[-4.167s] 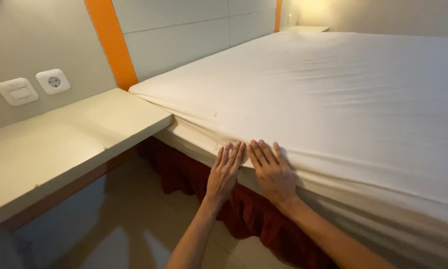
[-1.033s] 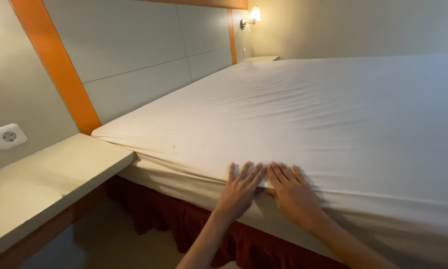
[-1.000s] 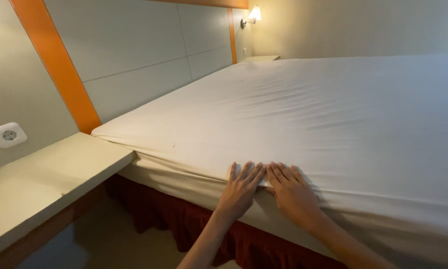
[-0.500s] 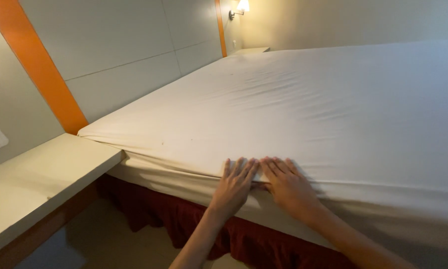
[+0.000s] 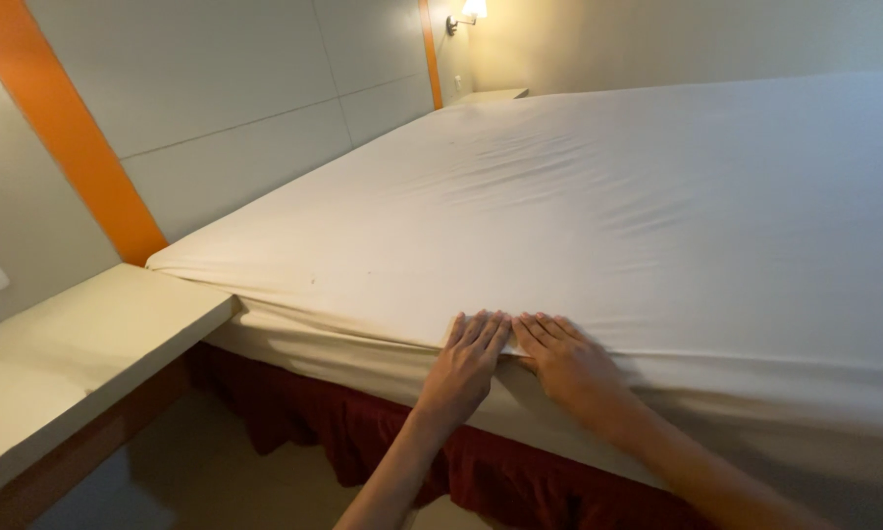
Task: The person smooths and tucks a white fitted sheet onto a mattress, working around the corners and edges. Then the person picks up a white duvet from a chair and places it on the bed.
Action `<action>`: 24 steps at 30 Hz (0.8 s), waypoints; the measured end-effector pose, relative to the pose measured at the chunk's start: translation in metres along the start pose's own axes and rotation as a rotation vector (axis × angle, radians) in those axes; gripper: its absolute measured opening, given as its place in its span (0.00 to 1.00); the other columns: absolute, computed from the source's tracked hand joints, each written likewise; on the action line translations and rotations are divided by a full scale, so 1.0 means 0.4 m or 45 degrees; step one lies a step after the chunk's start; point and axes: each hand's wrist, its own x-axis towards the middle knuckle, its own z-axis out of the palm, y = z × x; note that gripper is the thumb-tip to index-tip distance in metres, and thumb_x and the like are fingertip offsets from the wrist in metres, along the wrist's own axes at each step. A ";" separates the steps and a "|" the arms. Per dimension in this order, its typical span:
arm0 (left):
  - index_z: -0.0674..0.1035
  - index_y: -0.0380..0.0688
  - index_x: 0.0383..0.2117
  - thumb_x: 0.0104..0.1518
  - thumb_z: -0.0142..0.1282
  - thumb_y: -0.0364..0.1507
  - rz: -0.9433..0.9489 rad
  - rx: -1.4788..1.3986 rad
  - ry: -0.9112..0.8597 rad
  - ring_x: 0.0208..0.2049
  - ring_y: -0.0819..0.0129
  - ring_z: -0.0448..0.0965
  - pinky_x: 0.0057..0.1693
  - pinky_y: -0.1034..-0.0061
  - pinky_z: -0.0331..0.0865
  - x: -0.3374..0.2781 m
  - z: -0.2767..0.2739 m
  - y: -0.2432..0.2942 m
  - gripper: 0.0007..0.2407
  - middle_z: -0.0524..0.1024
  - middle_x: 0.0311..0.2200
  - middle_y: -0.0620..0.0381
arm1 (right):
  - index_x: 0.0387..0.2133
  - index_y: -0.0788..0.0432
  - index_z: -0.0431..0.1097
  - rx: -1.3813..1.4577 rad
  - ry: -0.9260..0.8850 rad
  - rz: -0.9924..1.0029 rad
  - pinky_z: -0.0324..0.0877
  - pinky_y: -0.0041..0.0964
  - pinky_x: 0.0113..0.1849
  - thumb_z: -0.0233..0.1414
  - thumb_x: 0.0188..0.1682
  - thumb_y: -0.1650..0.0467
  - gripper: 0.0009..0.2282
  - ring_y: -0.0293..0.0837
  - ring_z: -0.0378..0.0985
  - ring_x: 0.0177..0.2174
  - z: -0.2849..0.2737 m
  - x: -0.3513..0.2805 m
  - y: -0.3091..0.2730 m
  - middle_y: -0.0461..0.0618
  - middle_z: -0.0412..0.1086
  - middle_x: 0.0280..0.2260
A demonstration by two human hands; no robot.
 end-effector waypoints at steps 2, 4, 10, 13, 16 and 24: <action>0.64 0.31 0.65 0.54 0.45 0.17 0.029 0.051 -0.033 0.69 0.44 0.59 0.71 0.46 0.48 0.021 0.008 0.015 0.26 0.64 0.66 0.39 | 0.62 0.63 0.59 -0.022 -0.036 0.029 0.52 0.50 0.61 0.49 0.50 0.60 0.28 0.53 0.61 0.62 -0.055 -0.007 0.009 0.60 0.61 0.62; 0.63 0.30 0.65 0.54 0.45 0.17 0.043 0.106 -0.065 0.68 0.43 0.58 0.70 0.46 0.48 0.032 0.010 0.032 0.27 0.63 0.66 0.38 | 0.63 0.63 0.58 -0.038 -0.076 0.044 0.50 0.53 0.61 0.51 0.46 0.58 0.33 0.56 0.58 0.64 -0.074 -0.017 0.016 0.62 0.59 0.64; 0.63 0.33 0.66 0.52 0.45 0.16 0.016 0.085 -0.069 0.69 0.44 0.58 0.71 0.46 0.47 0.032 0.010 0.064 0.29 0.63 0.67 0.41 | 0.61 0.63 0.59 -0.110 -0.010 0.077 0.52 0.47 0.62 0.48 0.51 0.64 0.25 0.53 0.60 0.63 -0.048 -0.035 0.005 0.59 0.60 0.62; 0.65 0.33 0.65 0.53 0.45 0.16 -0.012 0.047 -0.045 0.69 0.45 0.59 0.72 0.46 0.47 0.024 0.022 0.067 0.28 0.64 0.66 0.42 | 0.59 0.66 0.60 -0.110 -0.019 0.108 0.53 0.47 0.63 0.46 0.54 0.63 0.23 0.53 0.62 0.62 -0.038 -0.041 -0.009 0.60 0.62 0.61; 0.66 0.33 0.64 0.53 0.45 0.15 -0.011 0.014 -0.013 0.70 0.45 0.59 0.73 0.48 0.47 0.020 0.032 0.065 0.27 0.65 0.66 0.42 | 0.59 0.67 0.61 -0.193 0.059 0.076 0.54 0.49 0.62 0.46 0.52 0.67 0.23 0.53 0.63 0.61 -0.009 -0.052 0.001 0.62 0.63 0.60; 0.63 0.31 0.65 0.48 0.47 0.17 0.062 0.155 -0.135 0.67 0.43 0.57 0.70 0.50 0.48 0.062 -0.012 0.099 0.31 0.61 0.66 0.39 | 0.57 0.66 0.62 -0.034 0.011 0.059 0.54 0.50 0.58 0.51 0.46 0.60 0.28 0.54 0.63 0.59 -0.116 -0.068 0.047 0.62 0.63 0.62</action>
